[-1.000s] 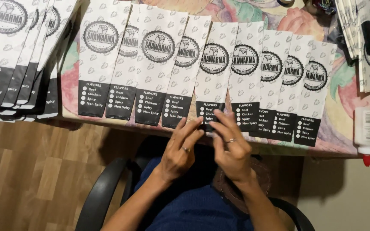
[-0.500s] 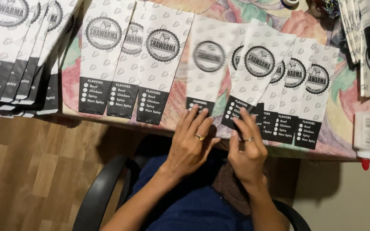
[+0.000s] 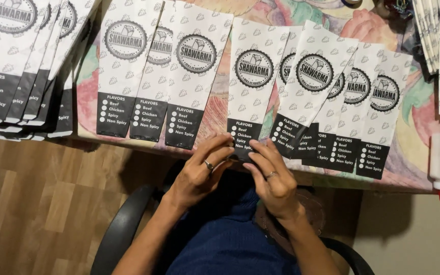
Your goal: The person labels paper packaging by hand and with glue. The person aligns several paper sleeves on a table, applies a line of liquid glue to the edges, and presses the edges together to seal the labels.
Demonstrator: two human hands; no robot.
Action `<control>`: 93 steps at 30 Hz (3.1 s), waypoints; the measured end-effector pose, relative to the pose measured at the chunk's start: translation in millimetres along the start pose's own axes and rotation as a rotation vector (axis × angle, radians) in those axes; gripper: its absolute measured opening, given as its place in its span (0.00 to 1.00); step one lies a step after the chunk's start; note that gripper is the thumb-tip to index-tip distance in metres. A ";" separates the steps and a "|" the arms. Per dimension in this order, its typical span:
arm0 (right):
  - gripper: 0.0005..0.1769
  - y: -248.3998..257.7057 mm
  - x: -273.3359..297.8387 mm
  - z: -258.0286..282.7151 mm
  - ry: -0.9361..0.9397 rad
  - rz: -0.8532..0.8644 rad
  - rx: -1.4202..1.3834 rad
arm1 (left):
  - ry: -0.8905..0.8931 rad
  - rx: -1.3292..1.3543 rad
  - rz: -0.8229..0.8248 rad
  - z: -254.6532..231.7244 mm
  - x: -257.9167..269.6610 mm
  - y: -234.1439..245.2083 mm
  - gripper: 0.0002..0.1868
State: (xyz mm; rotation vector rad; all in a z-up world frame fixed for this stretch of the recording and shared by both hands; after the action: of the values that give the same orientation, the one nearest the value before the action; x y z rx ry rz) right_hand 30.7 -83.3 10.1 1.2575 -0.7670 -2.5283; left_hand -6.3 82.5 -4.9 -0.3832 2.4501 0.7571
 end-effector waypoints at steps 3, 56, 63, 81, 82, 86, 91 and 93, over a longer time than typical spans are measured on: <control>0.11 3.0 -2.1 0.2 0.014 0.008 0.003 | -0.006 0.011 -0.022 2.1 1.3 -0.8 0.13; 0.13 2.1 -28.7 -1.6 -0.251 0.083 -0.001 | 0.281 0.093 -0.228 -7.2 5.4 -27.6 0.12; 0.09 12.2 -27.4 -2.9 -0.315 0.130 -0.091 | 0.250 0.096 -0.232 -11.7 -0.9 -23.9 0.12; 0.10 112.8 184.6 -26.6 -0.851 -0.120 0.457 | -0.062 0.212 0.611 -57.7 71.7 -155.7 0.19; 0.19 104.1 218.2 -36.6 -1.112 0.101 0.531 | -0.007 0.122 0.731 -45.8 88.3 -175.8 0.23; 0.32 87.6 290.2 -61.0 -1.188 0.247 0.551 | 0.116 0.008 1.042 -17.9 114.1 -210.9 0.32; 0.26 103.6 271.5 -66.0 -1.173 0.150 0.315 | 0.114 0.118 1.036 -12.7 107.5 -213.6 0.15; 0.25 106.7 276.2 -61.6 -1.164 0.141 0.242 | 0.141 0.194 1.020 -15.6 108.0 -206.8 0.12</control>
State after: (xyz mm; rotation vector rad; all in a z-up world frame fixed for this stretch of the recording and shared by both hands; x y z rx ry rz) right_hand -93.6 -307.5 -150.3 -0.3974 -1.2953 -2.9348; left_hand -15.5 -103.9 -145.7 0.9925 2.7446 0.8578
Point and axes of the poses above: each hand's wrist, its own x-axis away from the middle knuckle, its own y-axis out of the back of the hand, z = x × y, the point moved 3 cm from there along -x, towards the middle knuckle, and after that the axes turned 5 degrees about y, right-handed, at the moved point
